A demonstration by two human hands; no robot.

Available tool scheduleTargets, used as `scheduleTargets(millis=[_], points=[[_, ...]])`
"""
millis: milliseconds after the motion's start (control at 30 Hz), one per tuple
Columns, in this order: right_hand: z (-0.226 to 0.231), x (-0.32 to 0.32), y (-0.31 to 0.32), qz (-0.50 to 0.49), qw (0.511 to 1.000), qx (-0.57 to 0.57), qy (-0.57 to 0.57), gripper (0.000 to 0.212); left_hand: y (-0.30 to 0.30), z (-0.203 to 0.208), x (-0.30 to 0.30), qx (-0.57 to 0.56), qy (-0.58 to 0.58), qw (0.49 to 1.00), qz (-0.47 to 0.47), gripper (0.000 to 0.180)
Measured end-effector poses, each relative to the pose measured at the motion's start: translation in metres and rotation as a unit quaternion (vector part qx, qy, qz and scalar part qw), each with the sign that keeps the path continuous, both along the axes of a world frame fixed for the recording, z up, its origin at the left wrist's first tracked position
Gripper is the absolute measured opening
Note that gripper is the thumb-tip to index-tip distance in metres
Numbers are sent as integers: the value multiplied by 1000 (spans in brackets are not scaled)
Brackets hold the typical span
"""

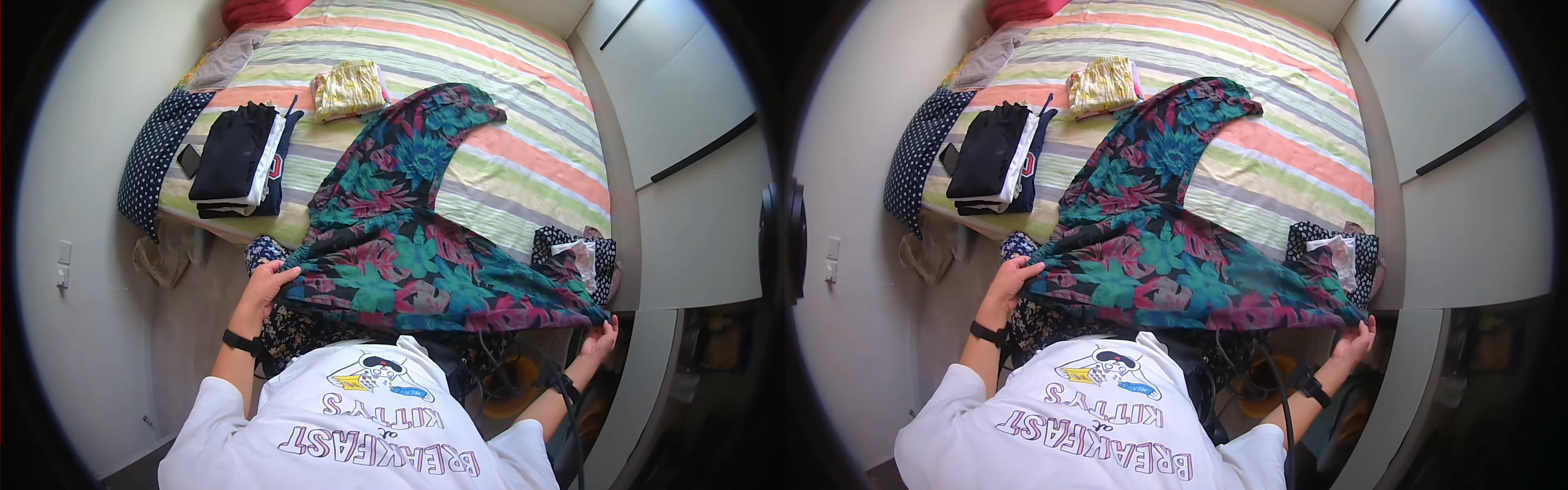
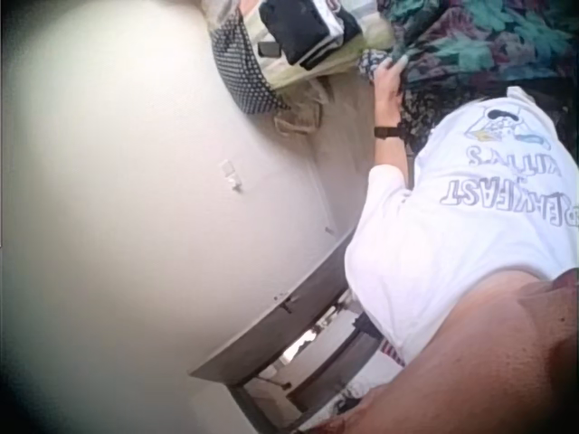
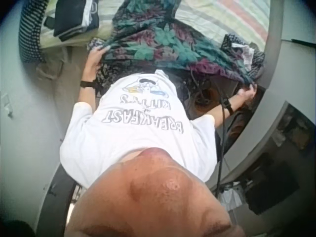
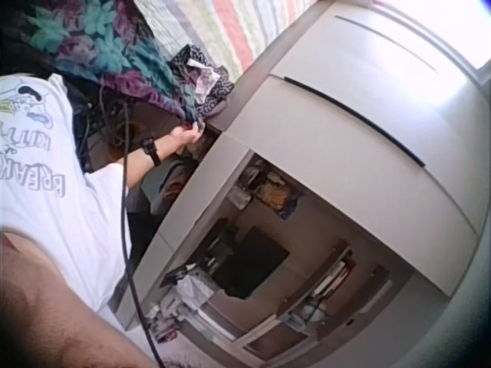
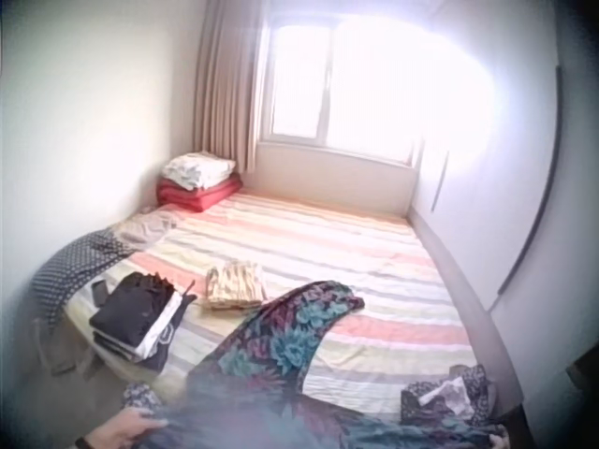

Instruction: Folding various items of clothing on a bed and placing them into a wardrobe.

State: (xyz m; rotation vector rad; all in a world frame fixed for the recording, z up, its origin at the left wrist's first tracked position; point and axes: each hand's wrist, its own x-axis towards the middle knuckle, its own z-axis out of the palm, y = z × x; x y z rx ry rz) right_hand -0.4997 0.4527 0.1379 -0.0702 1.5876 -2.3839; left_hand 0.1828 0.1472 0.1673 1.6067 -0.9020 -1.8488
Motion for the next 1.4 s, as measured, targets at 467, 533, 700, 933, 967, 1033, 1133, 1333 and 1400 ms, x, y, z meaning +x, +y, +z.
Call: scheduleTargets(millis=[467,533,700,933,967,1033,1133,1333,1400], points=[[25,62,101,-153,982,107,-3,33,18,50,14,64,15,993,-96,19],[10,67,110,-44,965,257,18,32,21,43,27,76,-6,989,-126,21],[-67,77,123,76,826,555,57,22,20,-10,27,50,-58,981,-180,24],[-89,29,60,312,684,640,159,27,18,-18,24,26,-110,965,-237,53],[-66,40,11,334,681,615,216,28,24,-9,27,35,-112,967,-225,56],[-42,36,-38,357,677,574,291,28,22,-25,27,-32,-199,936,-290,56],[-44,23,-103,425,720,499,229,28,14,-57,17,-116,-287,864,-397,51],[-41,117,-260,550,755,351,59,33,-9,-47,-19,-51,-321,853,-408,46],[-66,144,-290,591,735,332,-1,36,-24,-45,-29,88,-268,885,-371,49]])
